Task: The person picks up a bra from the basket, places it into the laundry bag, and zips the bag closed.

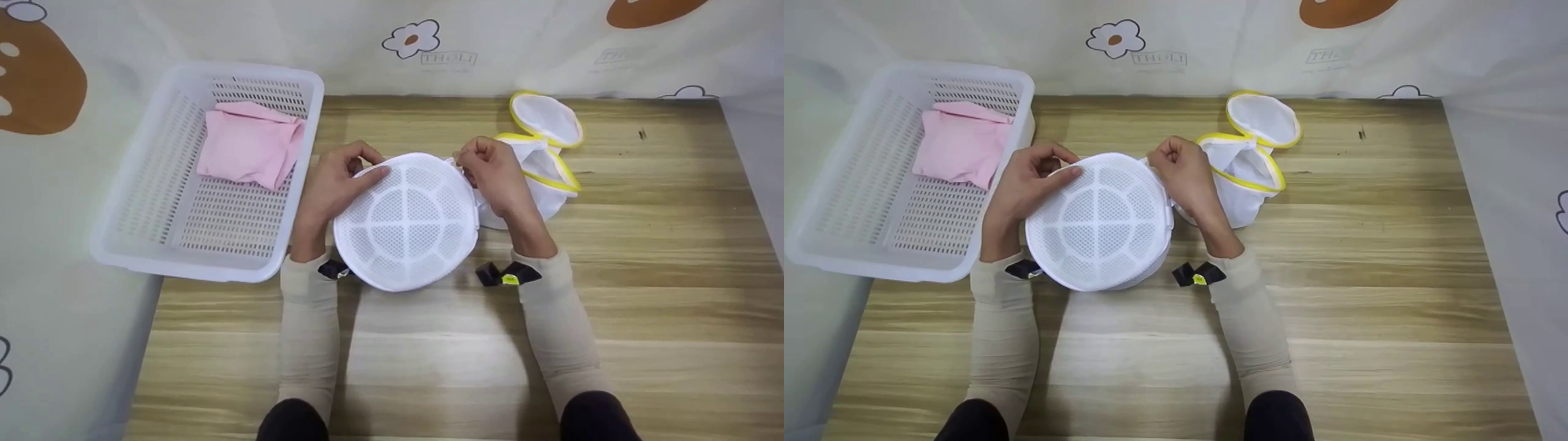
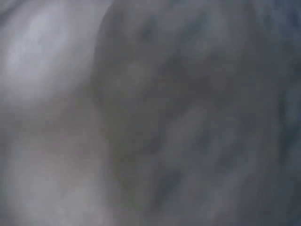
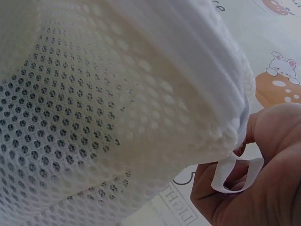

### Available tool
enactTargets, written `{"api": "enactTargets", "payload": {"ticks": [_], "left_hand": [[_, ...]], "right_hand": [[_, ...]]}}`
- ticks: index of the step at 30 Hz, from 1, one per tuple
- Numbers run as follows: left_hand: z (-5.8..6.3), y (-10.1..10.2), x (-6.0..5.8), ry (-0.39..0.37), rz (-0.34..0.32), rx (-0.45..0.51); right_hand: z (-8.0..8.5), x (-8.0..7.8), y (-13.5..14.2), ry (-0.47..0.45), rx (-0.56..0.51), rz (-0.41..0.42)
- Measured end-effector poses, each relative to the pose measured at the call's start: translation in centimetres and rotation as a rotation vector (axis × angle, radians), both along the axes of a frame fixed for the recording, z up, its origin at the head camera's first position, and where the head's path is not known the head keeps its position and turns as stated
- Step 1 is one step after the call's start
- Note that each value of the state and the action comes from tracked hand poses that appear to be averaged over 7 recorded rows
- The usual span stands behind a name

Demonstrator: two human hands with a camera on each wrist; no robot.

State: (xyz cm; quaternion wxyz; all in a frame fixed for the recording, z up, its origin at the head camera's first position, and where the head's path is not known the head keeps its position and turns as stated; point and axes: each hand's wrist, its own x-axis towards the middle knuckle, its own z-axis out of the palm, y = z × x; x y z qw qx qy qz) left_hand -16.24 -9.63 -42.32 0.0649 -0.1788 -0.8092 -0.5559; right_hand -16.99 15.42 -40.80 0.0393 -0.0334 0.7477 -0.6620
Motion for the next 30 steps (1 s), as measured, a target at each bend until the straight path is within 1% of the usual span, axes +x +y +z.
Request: {"api": "enactTargets", "payload": {"ticks": [3,8,12,17,20,26,28,30], "left_hand": [[-0.07,0.21,-0.04,-0.031,-0.001,0.031],[-0.04,0.14,0.0,-0.063,0.059,0.043],[-0.03,-0.19,-0.09,-0.091,0.094,0.062],[-0.11,-0.55,-0.17,-0.094,0.128,0.068],[-0.1,-0.57,-0.21,-0.081,0.119,0.066],[-0.09,-0.51,-0.19,-0.064,0.135,0.056],[-0.14,-0.52,-0.2,-0.041,0.107,0.046],[-0.06,-0.53,-0.16,0.003,0.065,0.025]], "right_hand": [[-0.02,0.02,-0.03,0.013,0.001,-0.013],[0.13,0.07,-0.17,0.012,-0.011,-0.038],[0.29,0.14,-0.19,0.009,-0.013,-0.06],[0.35,0.15,-0.06,0.011,0.007,-0.067],[0.36,0.1,0.06,0.006,0.034,-0.074],[0.42,0.11,0.21,-0.007,0.098,-0.09],[0.4,0.1,0.27,-0.002,0.098,-0.082],[0.38,0.1,0.27,0.01,0.087,-0.074]]}}
